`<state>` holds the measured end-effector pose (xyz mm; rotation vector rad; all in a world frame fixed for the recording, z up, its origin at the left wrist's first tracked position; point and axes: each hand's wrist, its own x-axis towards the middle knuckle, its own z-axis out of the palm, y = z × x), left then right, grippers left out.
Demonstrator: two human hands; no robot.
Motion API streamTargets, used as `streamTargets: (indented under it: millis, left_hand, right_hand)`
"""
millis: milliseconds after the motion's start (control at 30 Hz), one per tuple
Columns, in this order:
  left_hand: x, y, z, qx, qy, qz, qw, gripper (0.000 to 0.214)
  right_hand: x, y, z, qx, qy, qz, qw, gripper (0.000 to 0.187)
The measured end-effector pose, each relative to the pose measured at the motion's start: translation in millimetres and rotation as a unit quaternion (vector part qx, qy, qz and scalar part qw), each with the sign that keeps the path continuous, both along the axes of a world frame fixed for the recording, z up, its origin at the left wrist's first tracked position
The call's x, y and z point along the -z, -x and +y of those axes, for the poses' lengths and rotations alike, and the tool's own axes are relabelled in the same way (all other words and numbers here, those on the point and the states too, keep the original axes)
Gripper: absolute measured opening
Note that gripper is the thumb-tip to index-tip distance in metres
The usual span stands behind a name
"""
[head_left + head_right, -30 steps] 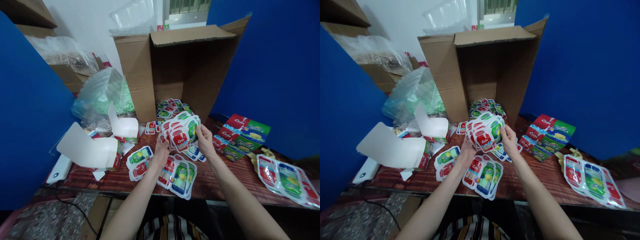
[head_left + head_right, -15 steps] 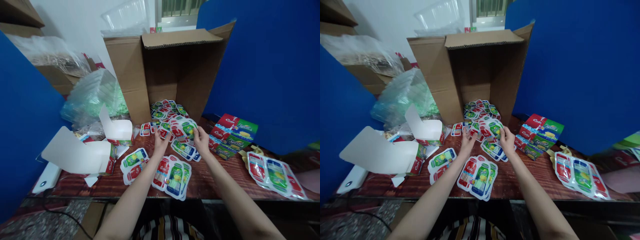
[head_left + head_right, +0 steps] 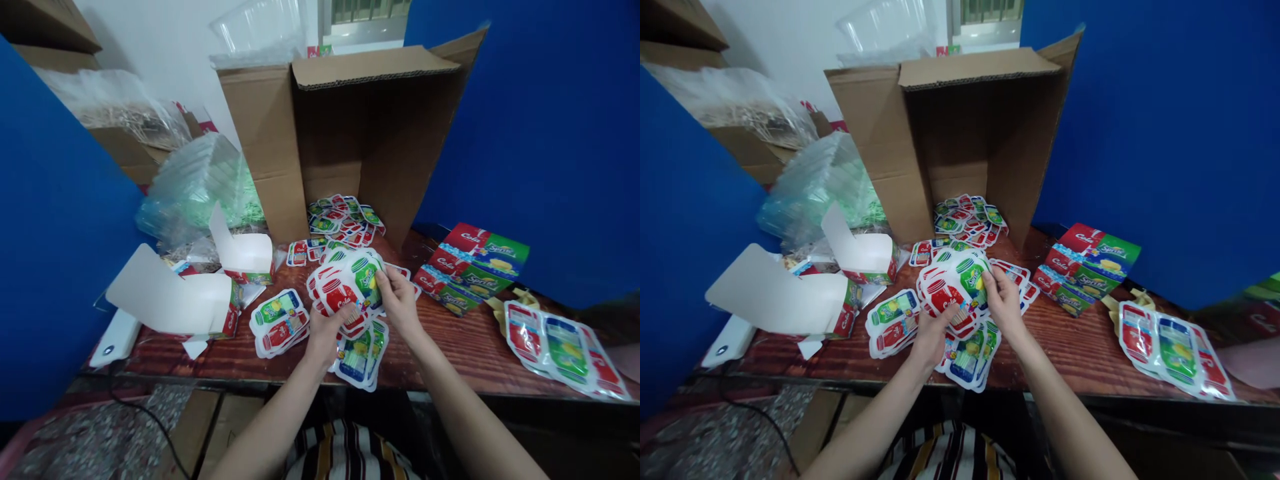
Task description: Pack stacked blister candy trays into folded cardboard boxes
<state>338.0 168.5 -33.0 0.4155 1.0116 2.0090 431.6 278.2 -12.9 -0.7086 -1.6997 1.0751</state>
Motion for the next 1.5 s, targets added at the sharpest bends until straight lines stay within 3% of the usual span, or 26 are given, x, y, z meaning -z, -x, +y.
streamTargets:
  millis: [133, 400, 567, 667, 900, 1033, 1133, 1233, 1333, 1500]
  left_hand:
    - [2.1, -2, -7, -0.008, -0.01, 0.009, 1.0, 0.042]
    - [2.2, 14, -13, -0.033, -0.001, 0.055, 0.998, 0.039]
    - [0.3, 18, -16, -0.035, 0.005, 0.081, 0.996, 0.034]
    - [-0.4, 20, -18, -0.037, 0.028, 0.113, 0.993, 0.032]
    - [0.1, 22, -22, -0.062, 0.039, 0.145, 0.987, 0.031]
    - [-0.5, 22, -21, -0.063, 0.026, 0.133, 0.989, 0.03]
    - [-1.0, 20, -17, -0.071, 0.015, 0.096, 0.993, 0.034]
    - [2.5, 19, -9, -0.083, 0.013, 0.028, 0.996, 0.04]
    - [10.8, 21, 1, -0.093, 0.059, -0.065, 0.992, 0.043]
    - [21.6, 29, 16, -0.061, 0.136, -0.166, 0.975, 0.043]
  right_hand:
    - [4.4, 5, -11, -0.022, -0.027, 0.009, 0.999, 0.031]
    - [4.7, 7, -27, 0.08, -0.247, -0.061, 0.964, 0.043]
    - [8.5, 10, -37, 0.113, -0.296, -0.072, 0.946, 0.057]
    - [7.2, 11, -42, 0.113, -0.3, -0.069, 0.945, 0.056]
    - [3.2, 11, -50, 0.106, -0.236, 0.017, 0.966, 0.036]
    - [6.5, 10, -51, 0.077, -0.249, 0.018, 0.965, 0.035]
    - [7.0, 12, -47, 0.067, -0.221, 0.003, 0.973, 0.033]
    - [10.5, 13, -35, 0.033, -0.143, -0.01, 0.989, 0.031]
    - [23.0, 12, -22, 0.015, -0.031, 0.002, 0.999, 0.03]
    - [43.6, 2, -12, 0.002, 0.175, 0.055, 0.983, 0.037]
